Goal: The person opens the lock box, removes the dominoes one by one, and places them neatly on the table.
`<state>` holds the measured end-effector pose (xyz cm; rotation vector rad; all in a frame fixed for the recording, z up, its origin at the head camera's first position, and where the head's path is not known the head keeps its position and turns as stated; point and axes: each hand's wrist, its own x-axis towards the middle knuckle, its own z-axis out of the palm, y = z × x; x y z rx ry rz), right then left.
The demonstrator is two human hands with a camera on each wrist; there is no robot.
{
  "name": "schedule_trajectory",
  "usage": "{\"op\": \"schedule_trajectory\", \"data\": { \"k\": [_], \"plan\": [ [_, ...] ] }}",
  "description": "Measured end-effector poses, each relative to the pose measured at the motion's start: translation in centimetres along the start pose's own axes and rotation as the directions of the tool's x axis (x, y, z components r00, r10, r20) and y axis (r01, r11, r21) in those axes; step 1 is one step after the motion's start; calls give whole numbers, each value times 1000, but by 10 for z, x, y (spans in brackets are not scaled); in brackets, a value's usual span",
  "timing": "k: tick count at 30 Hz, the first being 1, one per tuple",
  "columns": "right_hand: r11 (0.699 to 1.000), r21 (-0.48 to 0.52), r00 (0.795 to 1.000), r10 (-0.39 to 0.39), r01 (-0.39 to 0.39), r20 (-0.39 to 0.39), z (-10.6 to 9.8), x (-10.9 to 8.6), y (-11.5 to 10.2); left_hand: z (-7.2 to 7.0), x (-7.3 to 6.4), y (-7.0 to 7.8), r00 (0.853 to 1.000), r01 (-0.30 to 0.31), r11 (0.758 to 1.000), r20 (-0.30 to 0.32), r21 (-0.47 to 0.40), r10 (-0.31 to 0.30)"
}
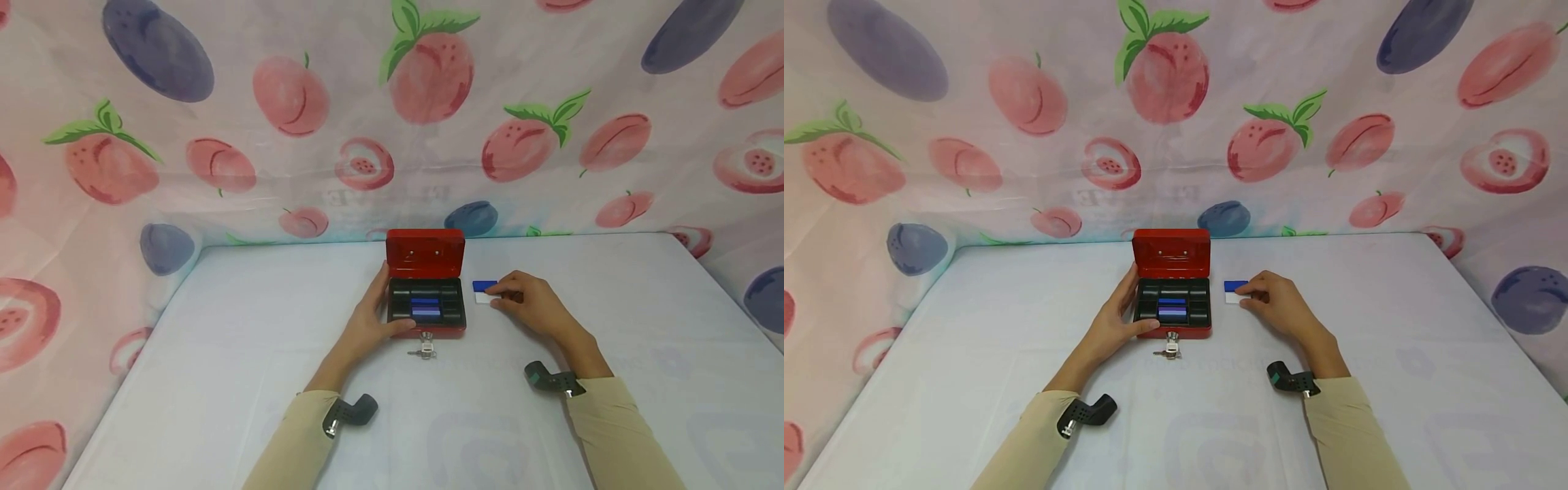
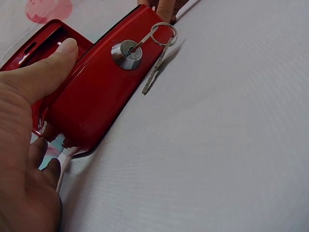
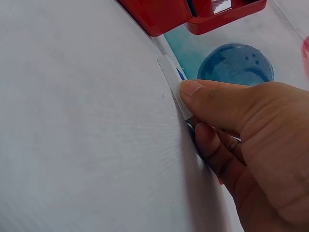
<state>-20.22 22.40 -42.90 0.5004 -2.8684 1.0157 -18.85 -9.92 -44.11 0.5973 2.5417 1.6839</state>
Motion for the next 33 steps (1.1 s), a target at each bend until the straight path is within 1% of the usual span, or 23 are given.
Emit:
{"op": "schedule_trajectory", "data": {
  "k": [12, 21, 29, 33],
  "plan": [
    [1000, 2, 1000, -8, 8, -2, 0, 0, 0, 0, 0, 0, 1000, 16, 1000, 1, -8, -16],
    [999, 5, 999, -33, 33, -4, 0, -2, -1, 0, 0, -1, 1000, -12, 1000, 2, -4, 12],
    [999, 5, 999, -50, 50, -14, 0, -2, -1, 0, 0, 0, 1000, 1, 1000, 8, -2, -1],
    [999, 2, 998, -49, 50, -32, -1, -2, -3, 0, -1, 0, 1000, 6, 1000, 4, 2, -6]
  ]
}}
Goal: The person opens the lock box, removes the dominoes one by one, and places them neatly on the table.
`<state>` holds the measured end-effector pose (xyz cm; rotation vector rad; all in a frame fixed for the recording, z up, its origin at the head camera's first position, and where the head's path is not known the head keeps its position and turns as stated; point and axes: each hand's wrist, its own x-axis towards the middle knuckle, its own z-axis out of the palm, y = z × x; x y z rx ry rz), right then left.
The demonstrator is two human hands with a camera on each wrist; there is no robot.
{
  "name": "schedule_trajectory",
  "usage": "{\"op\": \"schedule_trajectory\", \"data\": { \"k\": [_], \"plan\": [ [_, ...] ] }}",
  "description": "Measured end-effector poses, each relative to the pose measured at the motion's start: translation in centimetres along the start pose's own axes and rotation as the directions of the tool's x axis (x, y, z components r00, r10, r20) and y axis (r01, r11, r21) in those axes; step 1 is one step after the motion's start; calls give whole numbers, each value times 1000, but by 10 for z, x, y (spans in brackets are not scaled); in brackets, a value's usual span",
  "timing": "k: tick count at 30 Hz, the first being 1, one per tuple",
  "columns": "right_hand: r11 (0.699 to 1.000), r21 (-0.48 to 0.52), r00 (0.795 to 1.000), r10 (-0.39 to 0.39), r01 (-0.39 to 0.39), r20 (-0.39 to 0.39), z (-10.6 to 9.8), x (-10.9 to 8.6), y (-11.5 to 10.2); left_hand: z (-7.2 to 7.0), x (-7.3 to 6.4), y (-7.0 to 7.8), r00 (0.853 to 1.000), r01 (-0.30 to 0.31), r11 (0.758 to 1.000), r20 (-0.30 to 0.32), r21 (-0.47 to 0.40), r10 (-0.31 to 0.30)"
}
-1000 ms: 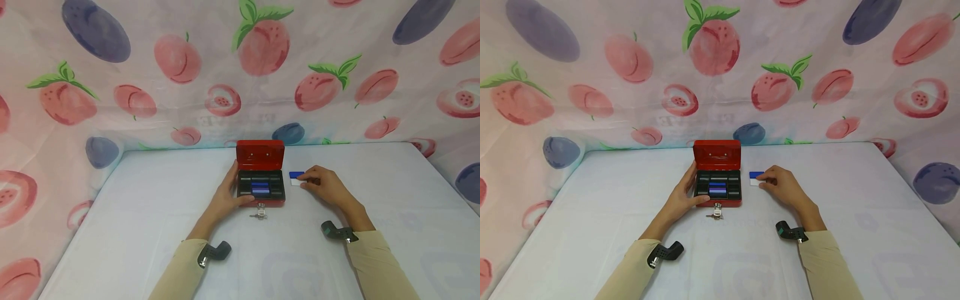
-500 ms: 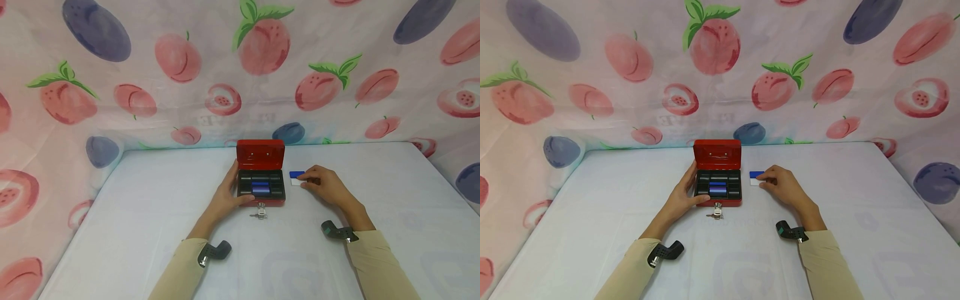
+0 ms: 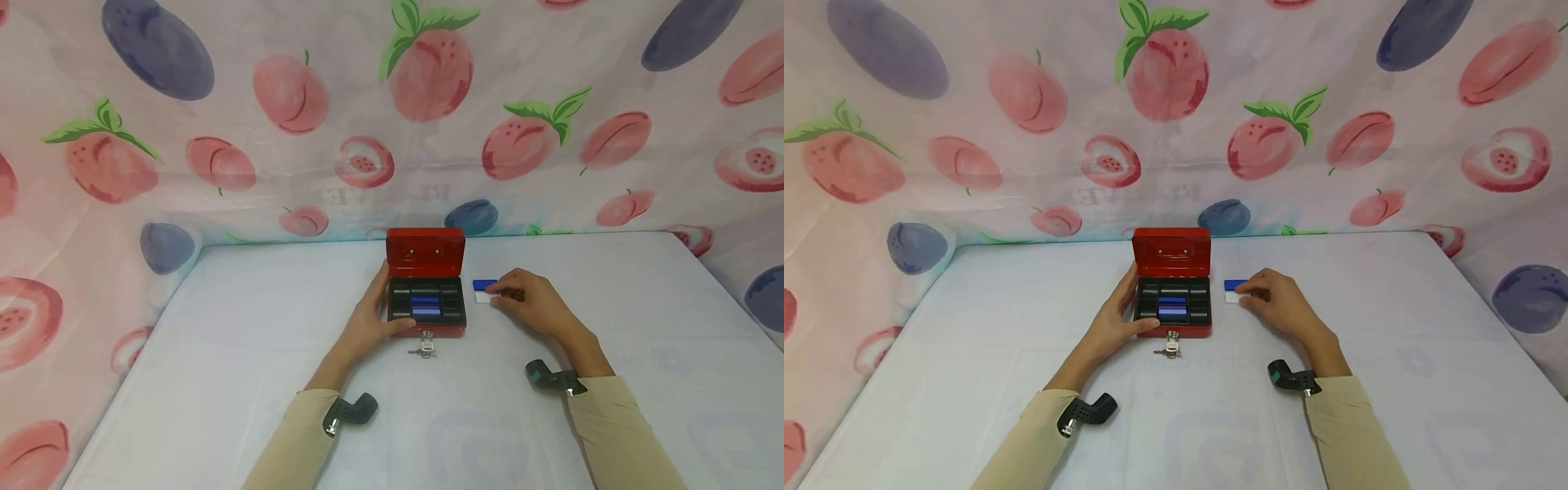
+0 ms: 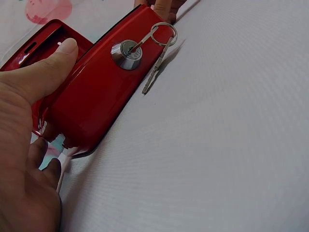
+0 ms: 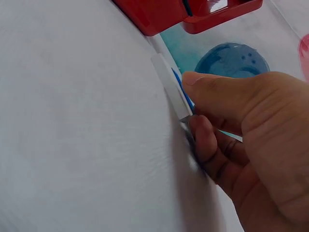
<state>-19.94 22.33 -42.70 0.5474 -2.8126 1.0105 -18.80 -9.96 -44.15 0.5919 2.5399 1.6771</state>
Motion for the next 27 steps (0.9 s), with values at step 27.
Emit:
{"op": "schedule_trajectory", "data": {
  "k": [27],
  "plan": [
    [984, 150, 986, -68, 92, -154, 17, 13, -63, 1, -1, -1, 1000, 8, 1000, -9, 9, -8]
  ]
}}
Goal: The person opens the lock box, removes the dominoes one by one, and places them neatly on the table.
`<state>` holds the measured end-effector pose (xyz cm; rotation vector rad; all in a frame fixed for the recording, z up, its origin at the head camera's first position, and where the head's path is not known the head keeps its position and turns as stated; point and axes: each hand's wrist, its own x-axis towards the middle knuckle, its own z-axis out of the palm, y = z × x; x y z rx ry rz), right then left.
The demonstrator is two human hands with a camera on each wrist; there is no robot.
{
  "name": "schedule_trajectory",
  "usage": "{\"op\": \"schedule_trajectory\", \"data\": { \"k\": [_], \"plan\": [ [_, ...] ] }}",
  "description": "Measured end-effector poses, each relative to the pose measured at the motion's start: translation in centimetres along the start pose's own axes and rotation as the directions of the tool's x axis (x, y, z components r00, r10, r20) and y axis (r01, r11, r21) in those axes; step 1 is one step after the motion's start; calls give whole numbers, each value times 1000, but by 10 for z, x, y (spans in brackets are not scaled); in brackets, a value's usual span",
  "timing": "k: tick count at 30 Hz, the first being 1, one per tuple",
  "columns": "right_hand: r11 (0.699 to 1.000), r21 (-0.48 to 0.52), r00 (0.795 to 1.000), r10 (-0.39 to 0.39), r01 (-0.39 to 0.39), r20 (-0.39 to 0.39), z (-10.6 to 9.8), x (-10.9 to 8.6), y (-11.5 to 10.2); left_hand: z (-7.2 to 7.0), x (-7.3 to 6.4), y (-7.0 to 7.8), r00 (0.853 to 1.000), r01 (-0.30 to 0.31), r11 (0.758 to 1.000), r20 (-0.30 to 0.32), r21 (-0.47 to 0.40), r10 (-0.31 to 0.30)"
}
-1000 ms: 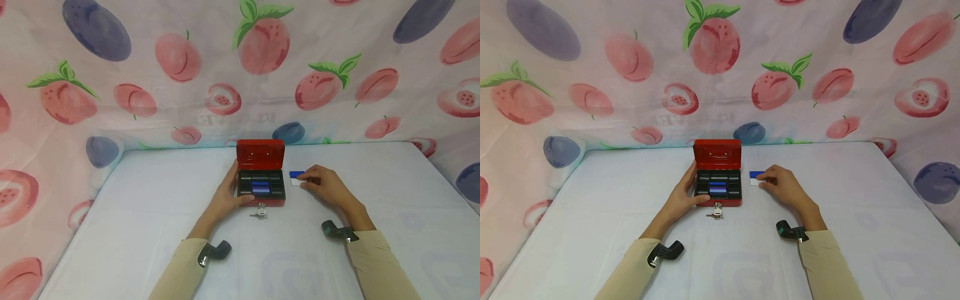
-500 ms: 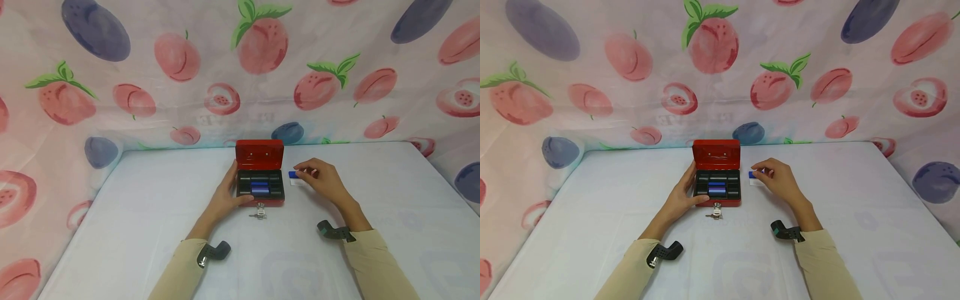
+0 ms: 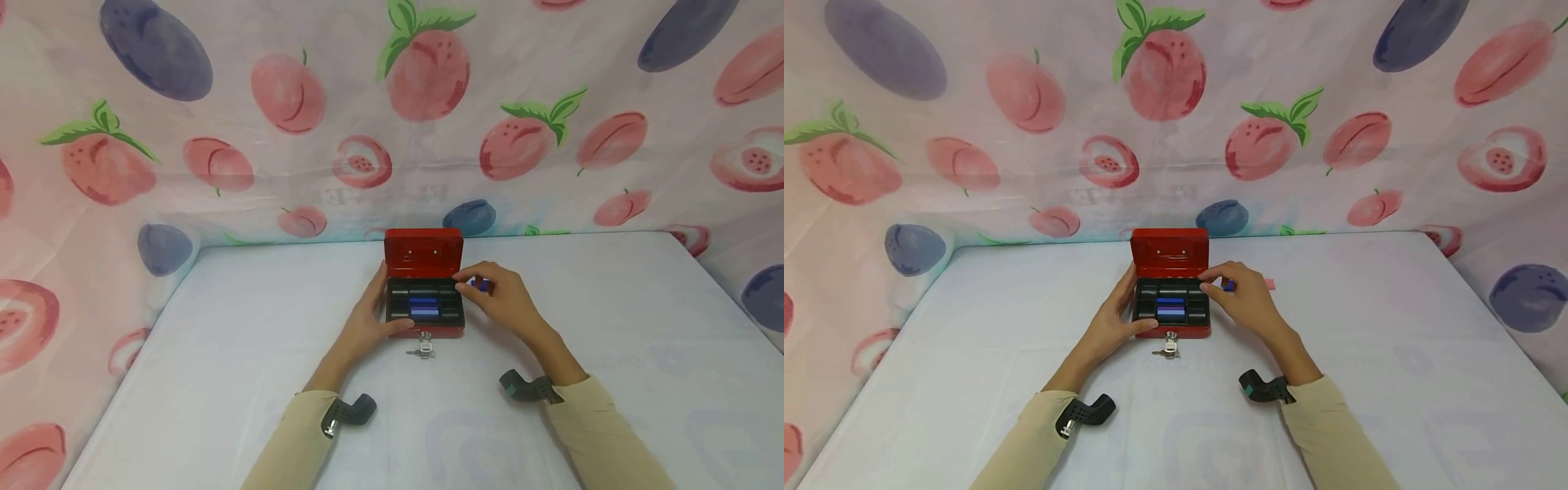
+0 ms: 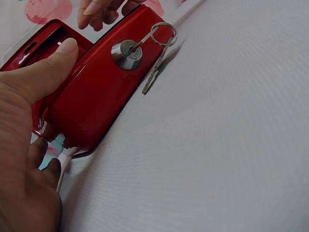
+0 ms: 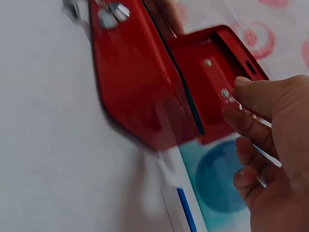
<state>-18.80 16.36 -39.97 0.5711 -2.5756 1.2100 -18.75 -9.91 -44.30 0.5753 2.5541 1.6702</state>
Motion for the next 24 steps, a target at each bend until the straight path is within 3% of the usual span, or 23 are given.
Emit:
{"op": "schedule_trajectory", "data": {
  "k": [7, 9, 14, 16, 24],
  "plan": [
    [999, -3, 997, -41, 42, 68, 17, 1, -12, -1, 0, 2, 1000, -9, 1000, 2, 0, 9],
    [999, -7, 996, -47, 48, 82, 22, 1, -15, -3, -3, 13, 1000, -11, 1000, 11, -10, 11],
    [997, -56, 994, -54, 59, 90, 33, 0, -17, -3, -3, 11, 1000, -21, 1000, 11, -17, 21],
    [995, -74, 994, -54, 61, 95, 36, 0, -18, -1, 0, 0, 1000, -30, 1000, 5, -7, 30],
    [991, -127, 989, -30, 49, 147, 43, -2, -20, -2, 0, 1, 999, -33, 999, 10, -11, 33]
  ]
}}
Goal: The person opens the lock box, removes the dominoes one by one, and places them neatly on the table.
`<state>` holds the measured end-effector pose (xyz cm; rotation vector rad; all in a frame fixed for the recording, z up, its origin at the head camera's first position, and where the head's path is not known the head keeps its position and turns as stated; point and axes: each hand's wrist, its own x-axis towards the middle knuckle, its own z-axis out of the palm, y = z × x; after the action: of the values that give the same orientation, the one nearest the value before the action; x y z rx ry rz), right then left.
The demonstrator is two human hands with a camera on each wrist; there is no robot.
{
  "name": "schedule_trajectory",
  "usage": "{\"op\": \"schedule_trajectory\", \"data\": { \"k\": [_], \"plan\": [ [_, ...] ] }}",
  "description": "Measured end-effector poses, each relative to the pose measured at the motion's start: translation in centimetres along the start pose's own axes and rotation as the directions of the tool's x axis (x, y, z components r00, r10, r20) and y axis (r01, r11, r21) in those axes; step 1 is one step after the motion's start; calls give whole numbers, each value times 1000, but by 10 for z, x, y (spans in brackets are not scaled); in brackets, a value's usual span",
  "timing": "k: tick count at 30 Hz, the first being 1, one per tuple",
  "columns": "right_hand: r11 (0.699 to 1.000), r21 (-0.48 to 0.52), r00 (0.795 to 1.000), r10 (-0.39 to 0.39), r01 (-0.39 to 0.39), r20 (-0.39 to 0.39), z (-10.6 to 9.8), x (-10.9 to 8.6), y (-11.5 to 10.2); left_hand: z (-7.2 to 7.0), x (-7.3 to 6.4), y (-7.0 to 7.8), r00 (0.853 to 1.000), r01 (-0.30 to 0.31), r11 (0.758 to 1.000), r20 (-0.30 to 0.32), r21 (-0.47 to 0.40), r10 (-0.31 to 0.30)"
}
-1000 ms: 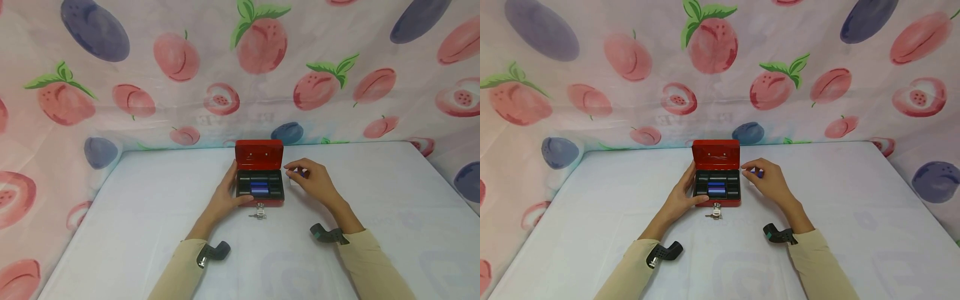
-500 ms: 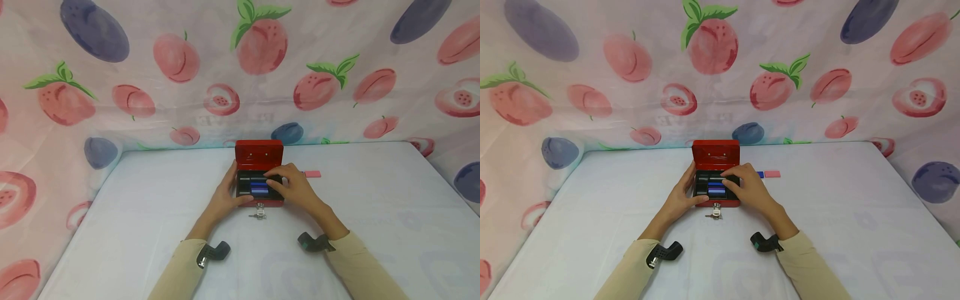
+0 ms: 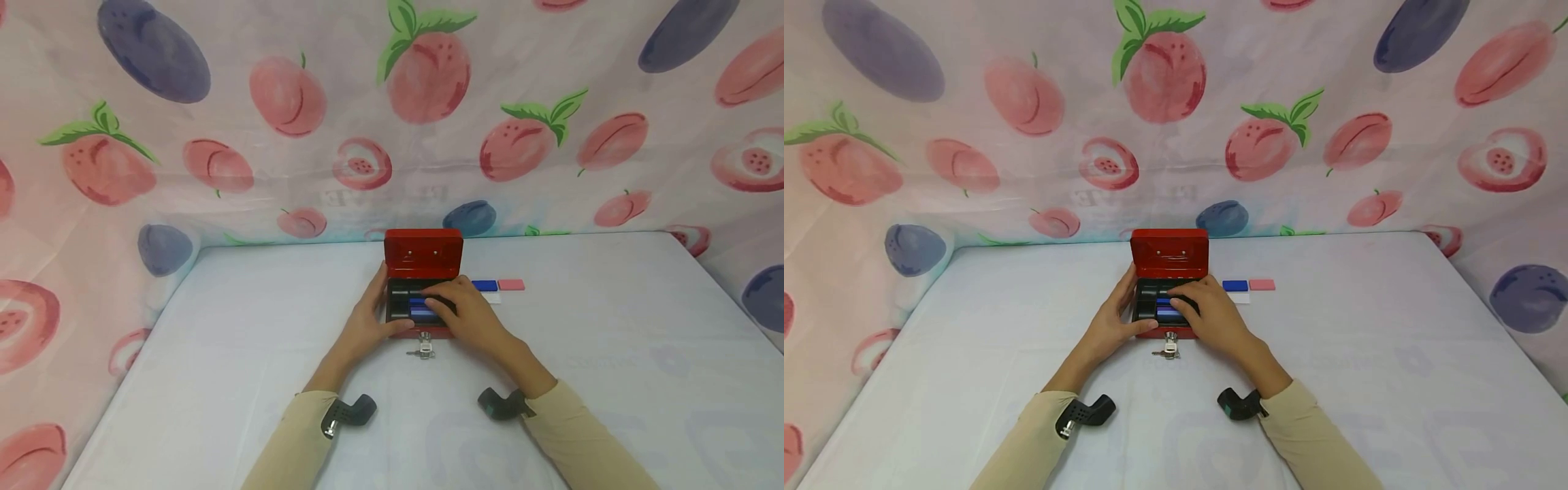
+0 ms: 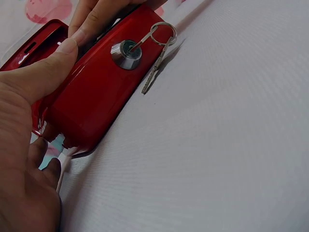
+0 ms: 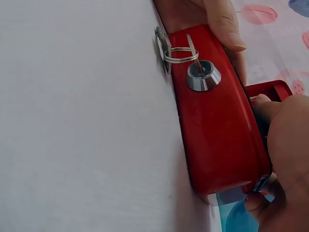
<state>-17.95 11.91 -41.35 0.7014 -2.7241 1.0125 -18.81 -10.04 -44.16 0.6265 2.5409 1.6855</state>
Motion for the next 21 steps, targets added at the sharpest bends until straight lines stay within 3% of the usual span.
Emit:
{"op": "schedule_trajectory", "data": {
  "k": [21],
  "plan": [
    [997, -78, 1000, -6, 5, -3, 2, -2, -5, 1, 1, 0, 1000, 1, 1000, -1, 2, -1]
  ]
}}
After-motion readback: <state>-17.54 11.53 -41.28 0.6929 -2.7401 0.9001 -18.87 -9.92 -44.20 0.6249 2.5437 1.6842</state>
